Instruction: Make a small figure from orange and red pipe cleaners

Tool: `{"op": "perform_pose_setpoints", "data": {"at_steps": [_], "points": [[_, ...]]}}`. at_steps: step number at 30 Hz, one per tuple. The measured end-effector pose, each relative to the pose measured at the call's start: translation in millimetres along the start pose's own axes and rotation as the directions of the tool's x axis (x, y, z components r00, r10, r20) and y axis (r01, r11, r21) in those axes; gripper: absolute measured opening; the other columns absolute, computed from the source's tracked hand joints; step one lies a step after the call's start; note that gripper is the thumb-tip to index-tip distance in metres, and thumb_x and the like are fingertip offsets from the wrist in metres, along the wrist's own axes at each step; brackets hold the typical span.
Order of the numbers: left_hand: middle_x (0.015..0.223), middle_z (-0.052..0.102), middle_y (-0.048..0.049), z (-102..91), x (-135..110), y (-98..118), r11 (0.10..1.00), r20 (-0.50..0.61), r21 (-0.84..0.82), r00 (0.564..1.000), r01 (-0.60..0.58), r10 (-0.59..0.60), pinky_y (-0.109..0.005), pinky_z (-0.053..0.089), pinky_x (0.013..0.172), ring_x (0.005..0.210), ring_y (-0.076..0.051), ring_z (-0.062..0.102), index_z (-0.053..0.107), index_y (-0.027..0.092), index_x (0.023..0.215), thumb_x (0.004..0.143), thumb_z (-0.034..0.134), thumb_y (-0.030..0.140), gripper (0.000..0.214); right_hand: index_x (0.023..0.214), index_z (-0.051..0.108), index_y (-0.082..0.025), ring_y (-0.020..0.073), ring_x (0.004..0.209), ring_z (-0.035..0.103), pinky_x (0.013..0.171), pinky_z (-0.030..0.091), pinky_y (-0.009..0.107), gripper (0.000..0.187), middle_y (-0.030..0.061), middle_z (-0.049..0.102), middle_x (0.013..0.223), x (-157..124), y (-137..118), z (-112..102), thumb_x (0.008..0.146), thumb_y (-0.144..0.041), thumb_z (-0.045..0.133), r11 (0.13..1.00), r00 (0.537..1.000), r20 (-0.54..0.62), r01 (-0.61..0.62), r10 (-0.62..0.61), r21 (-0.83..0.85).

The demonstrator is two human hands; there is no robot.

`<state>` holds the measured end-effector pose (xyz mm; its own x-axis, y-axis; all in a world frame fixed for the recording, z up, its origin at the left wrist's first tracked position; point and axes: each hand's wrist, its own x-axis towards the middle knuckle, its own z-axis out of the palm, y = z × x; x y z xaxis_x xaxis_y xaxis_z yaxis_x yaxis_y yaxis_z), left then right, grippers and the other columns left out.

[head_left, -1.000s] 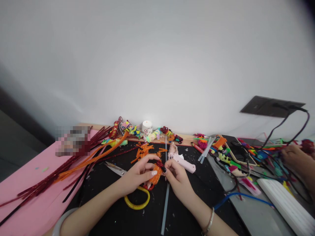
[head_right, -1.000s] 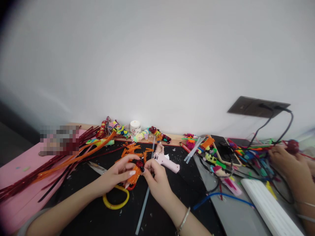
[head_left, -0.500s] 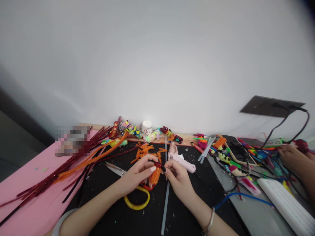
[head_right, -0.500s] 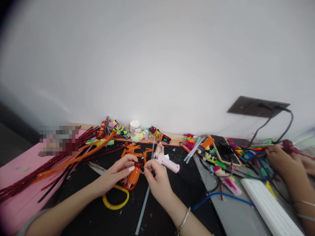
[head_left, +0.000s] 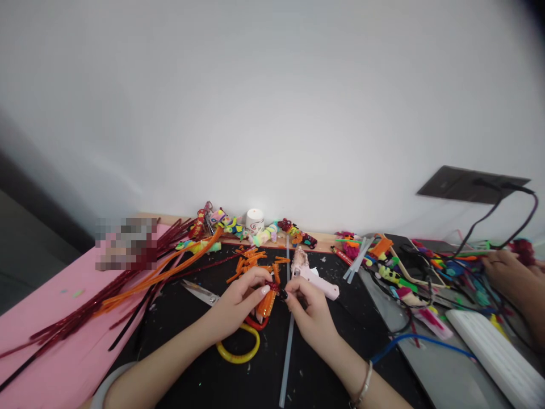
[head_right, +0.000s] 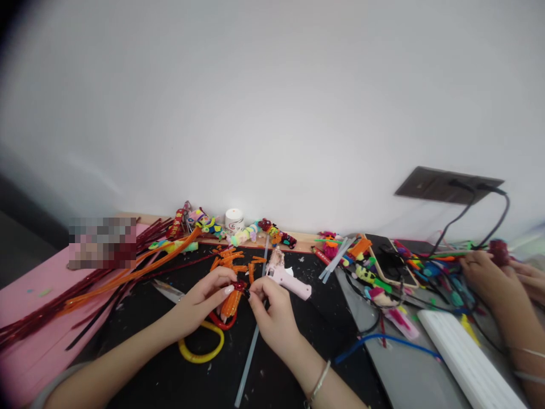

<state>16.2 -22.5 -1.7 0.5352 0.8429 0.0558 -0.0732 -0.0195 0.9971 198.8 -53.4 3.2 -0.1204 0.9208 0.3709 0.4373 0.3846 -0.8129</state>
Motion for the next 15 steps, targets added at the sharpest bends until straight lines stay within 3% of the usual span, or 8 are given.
{"op": "perform_pose_setpoints", "data": {"at_steps": [4,9,15], "points": [[0.079,0.055,0.0004,-1.9,-1,1,0.986,-0.049,0.160,0.998,-0.035,0.043,-0.023,0.045,0.054,0.055,-0.010,0.052,0.052,0.021,0.102,0.090,0.046,0.035,0.020,0.075,0.051,-0.021,0.0140,0.060,0.046,0.056,0.037,0.027,0.012,-0.0016,0.049,0.067,-2,0,0,0.085,-0.015,0.047,0.998,0.999,0.023,0.048,-0.047,-0.046],[0.081,0.063,-0.0013,-4.3,-2,7,0.906,-0.071,0.411,0.987,-0.105,0.146,-0.026,0.045,0.065,0.062,-0.014,0.057,0.059,0.022,0.100,0.090,0.045,0.029,0.019,0.076,0.048,-0.021,0.0143,0.064,0.048,0.060,0.039,0.027,0.014,-0.0001,0.051,0.071,-4,-5,-2,0.086,-0.013,0.044,0.984,0.989,0.067,0.136,-0.129,-0.112],[0.095,0.066,-0.0044,-6.3,-2,13,0.772,0.020,0.594,0.964,-0.226,0.267,-0.028,0.042,0.080,0.088,-0.020,0.059,0.063,0.024,0.099,0.090,0.043,0.022,0.022,0.083,0.051,-0.021,0.0153,0.067,0.051,0.062,0.040,0.027,0.012,0.0018,0.055,0.074,-6,-13,-2,0.089,-0.014,0.044,0.934,0.954,0.210,0.264,-0.216,-0.241]]}}
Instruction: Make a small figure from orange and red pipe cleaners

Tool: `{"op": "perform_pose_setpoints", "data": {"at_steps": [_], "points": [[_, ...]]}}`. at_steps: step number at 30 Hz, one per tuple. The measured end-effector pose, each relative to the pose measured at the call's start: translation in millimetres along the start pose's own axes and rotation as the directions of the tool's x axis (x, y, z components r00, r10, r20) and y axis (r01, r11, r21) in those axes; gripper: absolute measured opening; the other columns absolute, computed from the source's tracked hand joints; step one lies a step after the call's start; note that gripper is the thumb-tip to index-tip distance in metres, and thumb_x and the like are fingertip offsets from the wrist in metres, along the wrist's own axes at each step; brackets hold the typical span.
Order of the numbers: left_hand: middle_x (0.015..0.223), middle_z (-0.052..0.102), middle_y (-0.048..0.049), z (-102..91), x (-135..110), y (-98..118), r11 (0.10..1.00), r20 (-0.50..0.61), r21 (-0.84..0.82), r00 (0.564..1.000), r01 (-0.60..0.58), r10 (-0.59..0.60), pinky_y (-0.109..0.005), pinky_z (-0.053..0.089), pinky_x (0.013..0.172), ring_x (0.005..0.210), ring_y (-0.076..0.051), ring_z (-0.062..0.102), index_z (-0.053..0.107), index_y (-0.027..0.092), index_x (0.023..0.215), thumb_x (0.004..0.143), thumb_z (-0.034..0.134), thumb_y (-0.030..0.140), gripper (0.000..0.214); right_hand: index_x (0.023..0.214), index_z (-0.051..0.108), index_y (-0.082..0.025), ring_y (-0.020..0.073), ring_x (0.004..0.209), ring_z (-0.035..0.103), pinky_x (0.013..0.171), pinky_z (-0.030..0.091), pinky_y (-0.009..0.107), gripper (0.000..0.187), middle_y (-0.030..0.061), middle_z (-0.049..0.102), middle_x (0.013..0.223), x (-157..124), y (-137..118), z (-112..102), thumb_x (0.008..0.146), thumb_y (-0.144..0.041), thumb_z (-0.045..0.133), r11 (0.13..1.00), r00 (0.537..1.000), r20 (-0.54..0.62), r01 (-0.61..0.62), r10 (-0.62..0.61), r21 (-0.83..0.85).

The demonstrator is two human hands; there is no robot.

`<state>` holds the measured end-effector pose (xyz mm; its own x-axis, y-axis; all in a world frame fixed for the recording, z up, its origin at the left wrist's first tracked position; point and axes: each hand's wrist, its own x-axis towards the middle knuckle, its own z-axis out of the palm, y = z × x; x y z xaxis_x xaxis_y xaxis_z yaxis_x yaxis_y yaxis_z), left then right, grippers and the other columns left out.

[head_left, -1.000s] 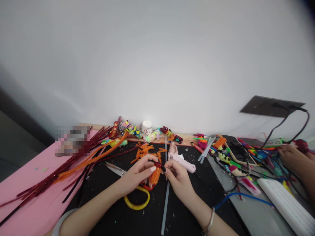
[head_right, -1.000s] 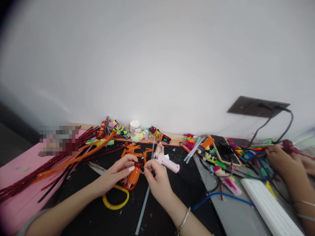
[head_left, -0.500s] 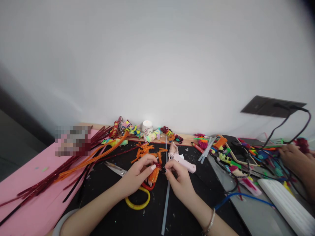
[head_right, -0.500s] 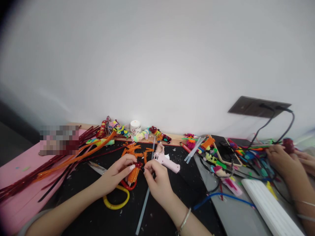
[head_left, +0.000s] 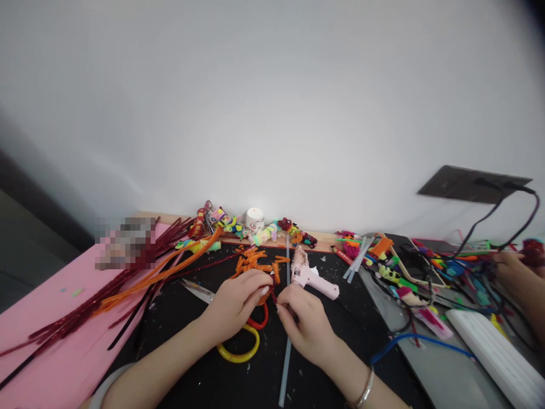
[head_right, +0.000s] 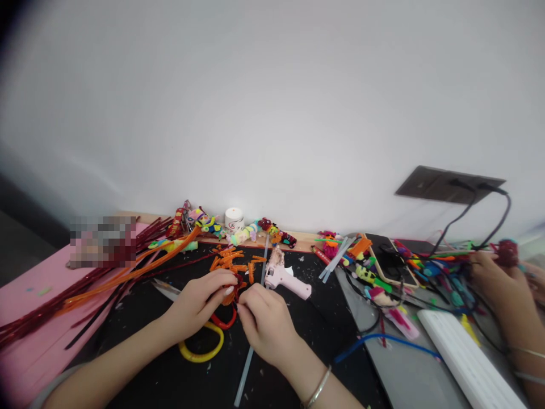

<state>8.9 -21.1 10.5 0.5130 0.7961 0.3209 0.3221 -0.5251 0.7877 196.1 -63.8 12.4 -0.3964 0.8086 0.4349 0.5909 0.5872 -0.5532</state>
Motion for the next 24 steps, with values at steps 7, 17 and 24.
{"op": "perform_pose_setpoints", "data": {"at_steps": [7,17,24], "points": [[0.082,0.063,-0.0019,1.3,2,-6,0.972,-0.084,-0.180,0.982,0.154,-0.171,-0.027,0.045,0.070,0.070,-0.016,0.059,0.056,0.022,0.101,0.090,0.045,0.028,0.017,0.097,0.052,-0.020,0.0194,0.080,0.055,0.072,0.043,0.030,0.018,0.0061,0.059,0.088,5,14,-16,0.084,-0.012,0.043,0.976,0.970,-0.194,-0.173,0.145,-0.134],[0.072,0.057,0.0041,-1.0,9,-12,0.628,0.044,-0.724,0.927,0.287,-0.373,-0.022,0.045,0.055,0.053,-0.009,0.054,0.043,0.025,0.105,0.086,0.053,0.042,0.028,0.114,0.051,-0.013,0.0300,0.089,0.054,0.071,0.043,0.037,0.047,0.0160,0.054,0.102,3,53,-15,0.067,-0.011,0.050,0.612,0.821,-0.177,-0.531,0.542,-0.586],[0.082,0.061,0.0016,-4.4,10,-9,0.522,0.085,-0.798,0.914,0.301,-0.397,-0.022,0.044,0.057,0.056,-0.007,0.051,0.039,0.027,0.109,0.087,0.053,0.041,0.030,0.093,0.056,-0.011,0.0269,0.080,0.055,0.073,0.046,0.036,0.028,0.0150,0.055,0.087,2,60,-18,0.066,-0.012,0.053,0.644,0.833,-0.208,-0.534,0.513,-0.548]]}}
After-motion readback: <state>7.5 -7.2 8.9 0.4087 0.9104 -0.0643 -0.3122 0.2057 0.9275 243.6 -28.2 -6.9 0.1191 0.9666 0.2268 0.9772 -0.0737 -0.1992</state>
